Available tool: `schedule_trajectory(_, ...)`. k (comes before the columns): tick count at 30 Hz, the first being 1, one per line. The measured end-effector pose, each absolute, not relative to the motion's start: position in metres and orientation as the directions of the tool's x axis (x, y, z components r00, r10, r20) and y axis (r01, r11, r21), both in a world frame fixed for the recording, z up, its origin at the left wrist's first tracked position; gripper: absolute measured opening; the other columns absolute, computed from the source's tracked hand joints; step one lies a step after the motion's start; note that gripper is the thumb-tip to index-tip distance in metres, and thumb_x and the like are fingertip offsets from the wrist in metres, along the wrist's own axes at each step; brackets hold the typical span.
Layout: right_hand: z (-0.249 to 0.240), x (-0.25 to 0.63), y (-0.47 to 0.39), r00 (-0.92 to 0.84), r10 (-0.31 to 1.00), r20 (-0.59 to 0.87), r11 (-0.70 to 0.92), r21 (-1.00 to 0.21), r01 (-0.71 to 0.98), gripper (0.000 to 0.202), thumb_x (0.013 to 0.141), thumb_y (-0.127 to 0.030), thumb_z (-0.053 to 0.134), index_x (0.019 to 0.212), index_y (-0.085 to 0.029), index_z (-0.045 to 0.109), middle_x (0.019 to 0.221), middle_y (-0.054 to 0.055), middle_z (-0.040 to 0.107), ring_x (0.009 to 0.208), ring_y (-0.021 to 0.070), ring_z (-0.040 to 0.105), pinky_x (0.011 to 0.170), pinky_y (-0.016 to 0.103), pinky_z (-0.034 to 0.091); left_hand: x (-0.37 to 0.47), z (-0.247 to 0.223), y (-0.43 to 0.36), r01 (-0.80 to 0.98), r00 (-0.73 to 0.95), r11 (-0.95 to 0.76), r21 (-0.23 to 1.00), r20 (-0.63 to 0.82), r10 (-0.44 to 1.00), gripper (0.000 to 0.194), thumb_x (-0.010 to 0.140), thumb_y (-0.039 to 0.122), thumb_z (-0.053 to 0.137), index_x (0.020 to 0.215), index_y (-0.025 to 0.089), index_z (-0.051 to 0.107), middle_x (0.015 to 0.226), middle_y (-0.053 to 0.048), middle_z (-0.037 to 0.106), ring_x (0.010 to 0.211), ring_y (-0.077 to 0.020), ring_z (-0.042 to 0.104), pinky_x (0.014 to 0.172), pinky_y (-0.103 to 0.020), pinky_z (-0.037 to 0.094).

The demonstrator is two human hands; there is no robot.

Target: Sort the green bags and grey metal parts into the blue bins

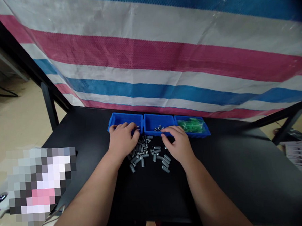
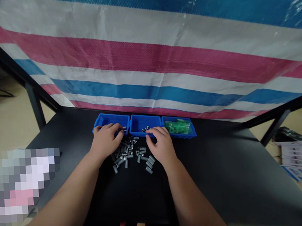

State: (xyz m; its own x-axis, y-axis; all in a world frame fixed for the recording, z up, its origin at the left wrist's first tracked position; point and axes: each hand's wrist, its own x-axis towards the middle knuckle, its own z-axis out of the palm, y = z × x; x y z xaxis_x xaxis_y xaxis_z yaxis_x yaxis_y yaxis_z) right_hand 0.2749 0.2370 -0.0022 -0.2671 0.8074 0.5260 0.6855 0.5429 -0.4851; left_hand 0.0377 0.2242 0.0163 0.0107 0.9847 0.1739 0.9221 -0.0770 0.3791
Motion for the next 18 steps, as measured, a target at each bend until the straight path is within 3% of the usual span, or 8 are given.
schedule_trajectory(3,0.003,0.278,0.234,-0.231,0.802,0.551,0.541,-0.506,0.672,0.014,0.093,-0.02,0.059,0.099,-0.024,0.072,0.101,0.007,0.07,0.096,0.0232,0.065,0.089,0.039,0.052,0.038,0.016,0.224,0.927,-0.013,-0.052,0.372,0.169,0.985,0.025,0.096,0.04,0.047,0.099,0.026,0.069,0.099,-0.006,0.072,0.103,-0.0286,0.064,0.104,-0.053,0.032)
schedule_trajectory(7,0.01,0.288,0.229,-0.229,0.829,0.51,0.519,-0.551,0.653,0.013,0.091,-0.019,0.059,0.091,-0.023,0.071,0.087,0.003,0.067,0.069,0.0156,0.06,0.065,0.029,0.049,0.038,0.016,0.224,0.918,0.018,-0.083,0.387,0.169,0.985,0.029,0.098,0.038,0.045,0.105,0.031,0.073,0.105,-0.005,0.072,0.106,-0.0281,0.063,0.106,-0.055,0.031)
schedule_trajectory(12,0.014,0.302,0.226,-0.325,0.895,0.306,0.446,-0.571,0.69,0.012,0.088,-0.019,0.06,0.089,-0.023,0.072,0.07,-0.002,0.062,0.056,0.0121,0.055,0.056,0.025,0.043,0.038,0.015,0.225,0.919,-0.04,-0.03,0.393,0.168,0.985,0.031,0.097,0.041,0.048,0.1,0.031,0.078,0.111,-0.006,0.073,0.11,-0.0305,0.06,0.107,-0.056,0.032)
schedule_trajectory(18,0.011,0.307,0.224,-0.418,0.904,0.084,0.395,-0.537,0.745,0.018,0.082,-0.019,0.066,0.095,-0.026,0.076,0.085,-0.001,0.069,0.059,0.0112,0.057,0.055,0.024,0.044,0.038,0.011,0.224,0.93,-0.067,0.002,0.368,0.163,0.984,0.035,0.097,0.04,0.046,0.104,0.032,0.079,0.118,-0.006,0.072,0.116,-0.0329,0.058,0.107,-0.057,0.034)
